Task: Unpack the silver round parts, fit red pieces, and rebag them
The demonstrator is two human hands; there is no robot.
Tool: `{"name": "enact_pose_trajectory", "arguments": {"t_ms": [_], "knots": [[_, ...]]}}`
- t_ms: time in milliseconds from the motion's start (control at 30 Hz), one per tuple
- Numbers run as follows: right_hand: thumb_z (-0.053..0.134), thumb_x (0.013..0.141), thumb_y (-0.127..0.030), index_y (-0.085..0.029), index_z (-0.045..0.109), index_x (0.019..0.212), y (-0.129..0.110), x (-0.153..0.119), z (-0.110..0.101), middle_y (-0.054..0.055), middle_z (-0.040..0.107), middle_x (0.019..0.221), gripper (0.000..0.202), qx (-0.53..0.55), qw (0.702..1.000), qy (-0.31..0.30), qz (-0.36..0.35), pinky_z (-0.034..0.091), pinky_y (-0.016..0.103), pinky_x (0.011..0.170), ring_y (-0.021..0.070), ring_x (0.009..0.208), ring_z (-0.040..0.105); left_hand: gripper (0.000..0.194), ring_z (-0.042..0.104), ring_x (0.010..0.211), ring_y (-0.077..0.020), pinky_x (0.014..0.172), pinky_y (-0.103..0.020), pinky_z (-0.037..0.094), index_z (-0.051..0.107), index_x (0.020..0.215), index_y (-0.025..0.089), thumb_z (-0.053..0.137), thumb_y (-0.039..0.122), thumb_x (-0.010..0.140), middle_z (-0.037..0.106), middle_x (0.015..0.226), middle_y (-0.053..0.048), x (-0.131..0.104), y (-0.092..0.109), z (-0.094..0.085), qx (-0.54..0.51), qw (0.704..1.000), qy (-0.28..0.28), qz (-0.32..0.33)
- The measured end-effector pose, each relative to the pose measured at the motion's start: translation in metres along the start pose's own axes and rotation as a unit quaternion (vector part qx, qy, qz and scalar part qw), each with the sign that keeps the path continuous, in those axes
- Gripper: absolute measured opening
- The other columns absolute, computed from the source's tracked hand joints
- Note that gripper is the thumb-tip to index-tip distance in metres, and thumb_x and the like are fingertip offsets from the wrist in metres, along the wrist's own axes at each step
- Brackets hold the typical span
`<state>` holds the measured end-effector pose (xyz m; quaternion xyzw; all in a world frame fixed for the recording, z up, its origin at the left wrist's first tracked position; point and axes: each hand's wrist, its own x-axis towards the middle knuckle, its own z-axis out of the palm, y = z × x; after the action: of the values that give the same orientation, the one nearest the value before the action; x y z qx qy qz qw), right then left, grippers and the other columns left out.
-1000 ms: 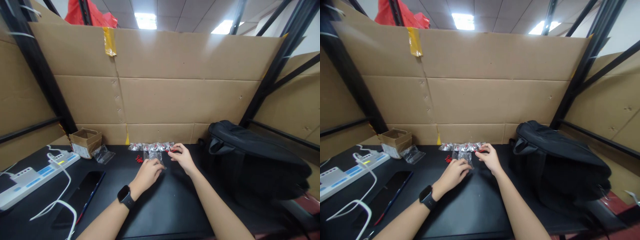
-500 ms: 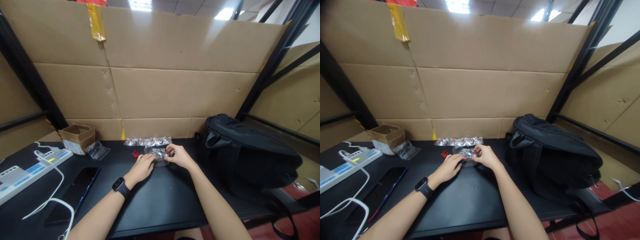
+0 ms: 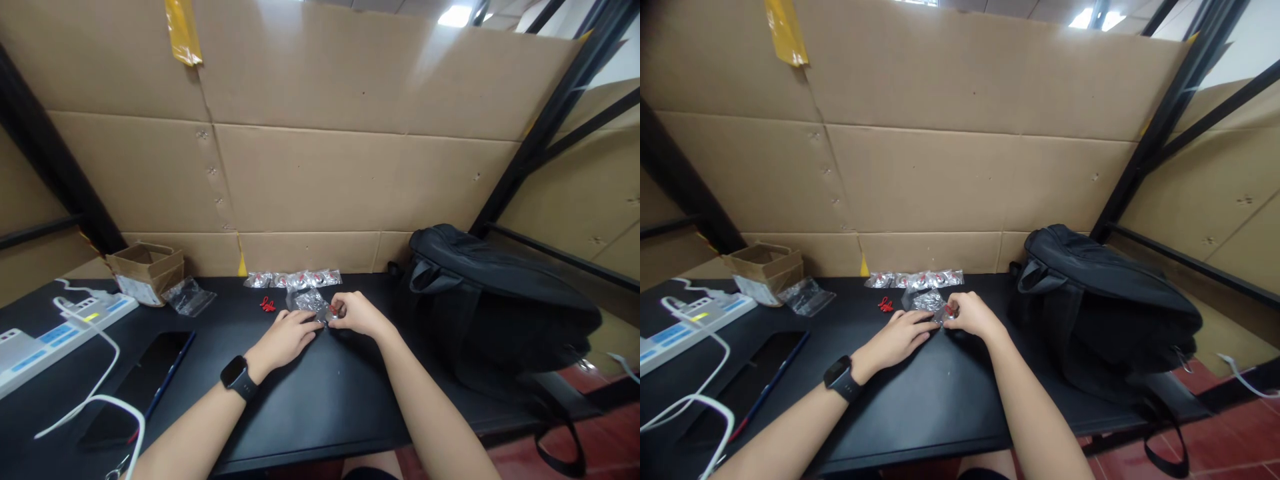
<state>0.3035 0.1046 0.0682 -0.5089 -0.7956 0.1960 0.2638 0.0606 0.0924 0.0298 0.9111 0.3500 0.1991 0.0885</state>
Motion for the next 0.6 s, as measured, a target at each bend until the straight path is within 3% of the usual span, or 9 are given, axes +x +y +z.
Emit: {"name": "enact_pose_trajectory", "arguments": {"t_ms": [333,600], "knots": [[0.089,0.060,-0.036,-0.023,0.074,0.077,-0.004,0.006,0.014,0.004,0.072,0.072,0.027,-0.117,0.992,0.021,0.040,0.041,0.025,0.060,0.0193,0.066,0.064,0.044,0.040,0.137,-0.0331,0.106,-0.052,0.034,0.049,0.143,0.045,0.045,0.042,0.099,0.046,0.152,-0.006,-0.006,-0.003,0.006,0.031,0.999,-0.021,0.009],[0.083,0.071,-0.036,-0.019,0.077,0.081,-0.001,0.011,0.018,0.004,0.073,0.073,0.021,-0.092,0.995,-0.005,0.025,0.042,0.024,0.063,0.0179,0.069,0.067,0.043,0.037,0.141,-0.0347,0.107,-0.055,0.033,0.052,0.140,0.045,0.049,0.046,0.098,0.042,0.155,-0.006,-0.007,-0.006,0.003,0.020,0.999,-0.045,0.015]]}}
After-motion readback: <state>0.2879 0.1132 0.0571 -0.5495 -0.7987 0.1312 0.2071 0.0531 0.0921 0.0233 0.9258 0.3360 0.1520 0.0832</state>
